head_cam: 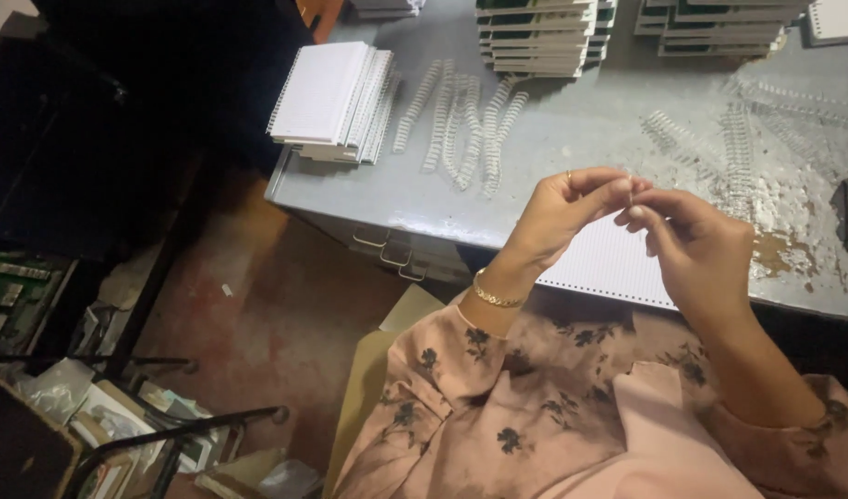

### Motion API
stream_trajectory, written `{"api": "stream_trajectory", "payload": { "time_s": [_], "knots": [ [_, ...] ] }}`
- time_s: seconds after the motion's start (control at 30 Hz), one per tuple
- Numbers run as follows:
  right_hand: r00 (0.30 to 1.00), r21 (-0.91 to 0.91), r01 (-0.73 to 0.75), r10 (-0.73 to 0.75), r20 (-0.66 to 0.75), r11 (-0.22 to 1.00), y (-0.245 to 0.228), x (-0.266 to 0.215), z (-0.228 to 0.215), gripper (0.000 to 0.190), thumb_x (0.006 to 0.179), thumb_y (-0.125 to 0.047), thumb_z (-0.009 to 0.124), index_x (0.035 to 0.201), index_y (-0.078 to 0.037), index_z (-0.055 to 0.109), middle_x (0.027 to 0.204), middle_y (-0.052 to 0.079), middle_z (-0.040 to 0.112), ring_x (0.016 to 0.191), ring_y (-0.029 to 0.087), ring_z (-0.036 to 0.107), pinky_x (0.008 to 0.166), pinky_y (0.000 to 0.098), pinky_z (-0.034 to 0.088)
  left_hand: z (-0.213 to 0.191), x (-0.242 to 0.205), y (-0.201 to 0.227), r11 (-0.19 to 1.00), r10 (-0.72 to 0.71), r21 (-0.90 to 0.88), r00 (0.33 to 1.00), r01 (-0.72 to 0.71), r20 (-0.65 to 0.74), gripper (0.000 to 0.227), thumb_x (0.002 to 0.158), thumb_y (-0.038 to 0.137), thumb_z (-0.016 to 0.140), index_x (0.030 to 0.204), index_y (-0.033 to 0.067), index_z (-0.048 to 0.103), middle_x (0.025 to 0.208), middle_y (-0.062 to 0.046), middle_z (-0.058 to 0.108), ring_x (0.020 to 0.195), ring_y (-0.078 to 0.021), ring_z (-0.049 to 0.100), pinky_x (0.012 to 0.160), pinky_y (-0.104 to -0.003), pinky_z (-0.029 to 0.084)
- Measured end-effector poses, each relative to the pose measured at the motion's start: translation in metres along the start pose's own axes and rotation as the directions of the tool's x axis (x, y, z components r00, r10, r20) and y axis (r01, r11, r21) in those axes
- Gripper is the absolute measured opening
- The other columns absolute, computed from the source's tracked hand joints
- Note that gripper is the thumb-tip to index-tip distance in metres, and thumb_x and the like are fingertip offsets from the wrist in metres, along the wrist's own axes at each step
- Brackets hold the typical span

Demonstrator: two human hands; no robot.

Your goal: The person aligns a stack of perforated paper sheets on a table, then picks up a clear plastic spiral binding coil and threads it through the holes in the paper to assemble a notebook.

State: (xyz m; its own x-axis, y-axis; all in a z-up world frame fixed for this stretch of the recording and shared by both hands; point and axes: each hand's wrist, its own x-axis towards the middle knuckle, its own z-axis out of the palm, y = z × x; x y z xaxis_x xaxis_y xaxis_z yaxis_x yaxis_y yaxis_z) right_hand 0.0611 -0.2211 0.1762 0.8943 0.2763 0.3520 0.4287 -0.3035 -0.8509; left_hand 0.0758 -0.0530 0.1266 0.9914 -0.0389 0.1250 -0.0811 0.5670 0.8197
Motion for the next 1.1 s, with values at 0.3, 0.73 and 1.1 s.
{"api": "stream_trajectory", "payload": {
  "time_s": [0.3,0.73,1.1],
  "knots": [
    [0.996,0.044,0.092,-0.092,-0.017,0.995,-0.013,0.006,0.003,0.008,0.109,0.01,0.065,0.116,0.01,0.068,0.099,0.021,0.074,0.088,0.026,0.074,0.088,0.0347,0.063,0.012,-0.001,0.021,0.997,-0.003,0.076,0.998,0.008,-0.057,0.024,0.094,0.018,0.078,0.113,0.0029,0.078,0.111,-0.015,0.077,0.106,-0.0201,0.074,0.103,-0.035,0.06],
    [0.897,-0.326,0.376,-0.43,-0.108,0.867,0.022,0.009,0.017,0.007,0.114,0.007,0.078,0.119,0.009,0.081,0.098,0.017,0.079,0.085,0.027,0.077,0.071,0.0318,0.054,0.02,-0.003,0.023,0.992,0.089,0.097,0.993,-0.081,-0.082,0.02,0.1,0.015,0.073,0.113,0.0007,0.077,0.115,-0.015,0.077,0.109,-0.0187,0.073,0.1,-0.031,0.062],
    [0.783,-0.491,0.481,-0.608,-0.132,0.726,0.022,0.009,0.024,0.005,0.113,0.011,0.086,0.115,0.012,0.082,0.097,0.019,0.082,0.086,0.029,0.079,0.071,0.0332,0.055,0.035,-0.009,0.013,0.957,0.269,0.154,0.951,-0.246,-0.153,0.017,0.101,0.018,0.073,0.107,0.0025,0.076,0.11,-0.012,0.077,0.095,-0.0171,0.071,0.076,-0.028,0.065]
  ]
}}
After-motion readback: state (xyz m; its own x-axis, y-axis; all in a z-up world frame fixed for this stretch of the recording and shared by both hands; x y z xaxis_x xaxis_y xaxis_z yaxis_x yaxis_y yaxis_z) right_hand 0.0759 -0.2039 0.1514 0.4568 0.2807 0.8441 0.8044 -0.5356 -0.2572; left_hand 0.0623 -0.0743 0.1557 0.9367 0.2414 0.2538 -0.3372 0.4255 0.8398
